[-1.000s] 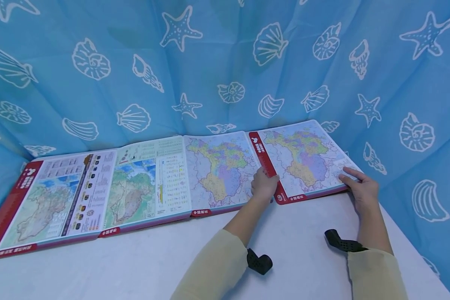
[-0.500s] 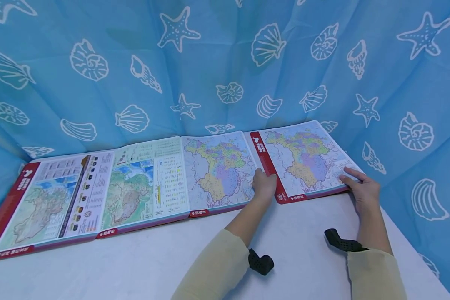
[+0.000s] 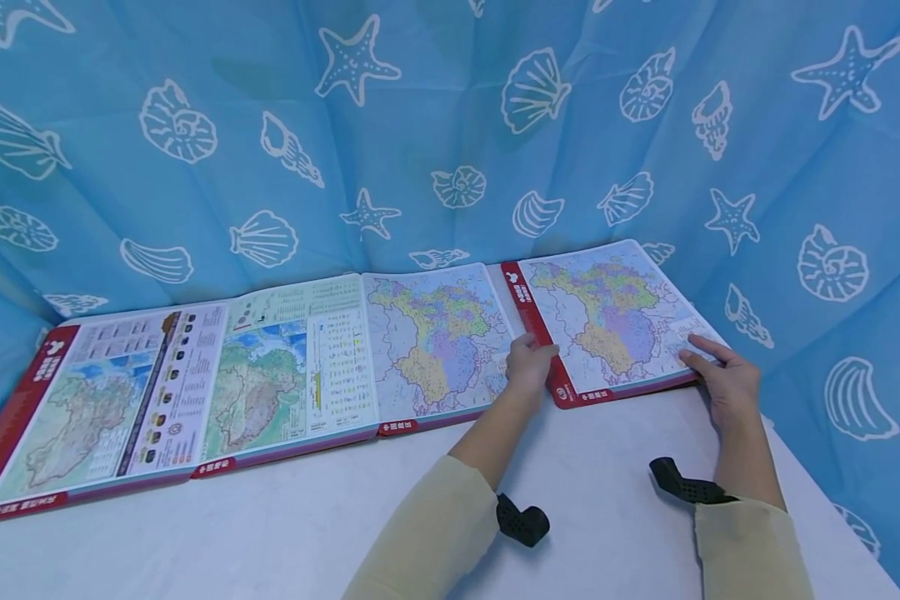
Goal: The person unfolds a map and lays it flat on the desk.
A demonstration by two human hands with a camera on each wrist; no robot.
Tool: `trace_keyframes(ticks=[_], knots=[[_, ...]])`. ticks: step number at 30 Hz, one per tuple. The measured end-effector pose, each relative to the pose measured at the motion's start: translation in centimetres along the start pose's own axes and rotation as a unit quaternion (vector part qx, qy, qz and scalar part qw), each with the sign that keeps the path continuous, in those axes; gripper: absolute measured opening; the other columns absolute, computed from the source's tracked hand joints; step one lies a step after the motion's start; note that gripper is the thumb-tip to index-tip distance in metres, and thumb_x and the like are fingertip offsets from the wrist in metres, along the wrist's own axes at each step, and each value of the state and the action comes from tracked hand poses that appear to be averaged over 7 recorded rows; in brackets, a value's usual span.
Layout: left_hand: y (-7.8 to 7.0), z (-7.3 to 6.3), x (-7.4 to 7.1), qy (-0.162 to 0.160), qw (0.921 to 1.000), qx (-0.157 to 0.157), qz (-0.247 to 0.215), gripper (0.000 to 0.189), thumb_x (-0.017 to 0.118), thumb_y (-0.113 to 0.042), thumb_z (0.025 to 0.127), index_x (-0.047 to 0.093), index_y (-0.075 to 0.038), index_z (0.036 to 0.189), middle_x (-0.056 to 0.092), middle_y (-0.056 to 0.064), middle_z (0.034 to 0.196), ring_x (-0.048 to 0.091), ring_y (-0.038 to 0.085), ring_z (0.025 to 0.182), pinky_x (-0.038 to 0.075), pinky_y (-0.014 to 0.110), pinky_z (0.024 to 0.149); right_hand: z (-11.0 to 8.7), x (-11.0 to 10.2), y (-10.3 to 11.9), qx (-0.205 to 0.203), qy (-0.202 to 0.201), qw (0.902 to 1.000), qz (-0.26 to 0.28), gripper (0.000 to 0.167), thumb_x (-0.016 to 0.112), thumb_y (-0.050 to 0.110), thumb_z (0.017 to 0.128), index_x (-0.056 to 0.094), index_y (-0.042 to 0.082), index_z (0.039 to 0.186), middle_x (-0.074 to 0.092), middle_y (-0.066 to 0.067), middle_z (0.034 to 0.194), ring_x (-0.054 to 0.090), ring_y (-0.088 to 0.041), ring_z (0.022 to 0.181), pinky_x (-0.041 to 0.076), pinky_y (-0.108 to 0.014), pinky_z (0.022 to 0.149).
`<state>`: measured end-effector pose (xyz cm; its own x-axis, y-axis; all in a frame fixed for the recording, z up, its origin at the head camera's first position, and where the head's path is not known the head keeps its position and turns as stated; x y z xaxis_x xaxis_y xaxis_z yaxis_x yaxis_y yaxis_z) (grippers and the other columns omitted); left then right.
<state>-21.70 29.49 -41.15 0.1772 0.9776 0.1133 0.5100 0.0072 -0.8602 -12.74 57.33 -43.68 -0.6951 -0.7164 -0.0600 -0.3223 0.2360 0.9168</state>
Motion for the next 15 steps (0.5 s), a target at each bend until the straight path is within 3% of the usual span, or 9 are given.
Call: trace_keyframes(ticks=[7, 10, 15], knots=[[-0.04, 0.33, 0.15, 0.024, 0.9992, 0.016, -0.027, 0.041, 0.061, -0.012, 0.091, 0.051, -0.012, 0.131, 0.058, 0.005, 0.119, 0.054, 0.023, 0.119, 0.045, 0.037, 0.1, -0.15, 0.16, 0.0, -0.001, 0.016, 0.9993, 0.033, 0.062, 0.082, 0.029, 0.071, 0.06, 0.022, 0.129, 0.023, 0.006, 0.156, 0.052, -0.006, 0.103, 0.049, -0.008, 0.068], [-0.25, 0.4, 0.27, 0.046, 0.9979, 0.031, -0.032, 0.044, 0.061, -0.011, 0.09, 0.05, -0.011, 0.133, 0.057, 0.006, 0.122, 0.054, 0.024, 0.119, 0.045, 0.038, 0.099, -0.13, 0.18, 0.03, 0.002, 0.015, 0.9993, 0.034, 0.059, 0.082, 0.029, 0.072, 0.061, 0.024, 0.127, 0.023, 0.007, 0.156, 0.052, -0.005, 0.104, 0.049, -0.008, 0.068], [-0.3, 0.24, 0.73, 0.084, 0.9952, 0.05, 0.002, 0.056, 0.063, -0.012, 0.089, 0.043, -0.013, 0.141, 0.048, 0.008, 0.138, 0.051, 0.026, 0.121, 0.045, 0.039, 0.096, -0.26, 0.31, 0.14, 0.011, 0.016, 0.9981, 0.058, 0.059, 0.083, 0.027, 0.07, 0.062, 0.024, 0.125, 0.023, 0.01, 0.155, 0.053, -0.006, 0.105, 0.05, -0.008, 0.068]])
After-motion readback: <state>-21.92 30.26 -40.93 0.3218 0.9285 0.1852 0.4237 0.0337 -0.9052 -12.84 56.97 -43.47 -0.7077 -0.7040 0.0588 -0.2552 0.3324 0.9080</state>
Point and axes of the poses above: each hand's wrist, its own z-axis towards the middle knuckle, its own x-axis out of the palm, y = z × x, the point moved 6 cm from there along z, towards the middle knuckle
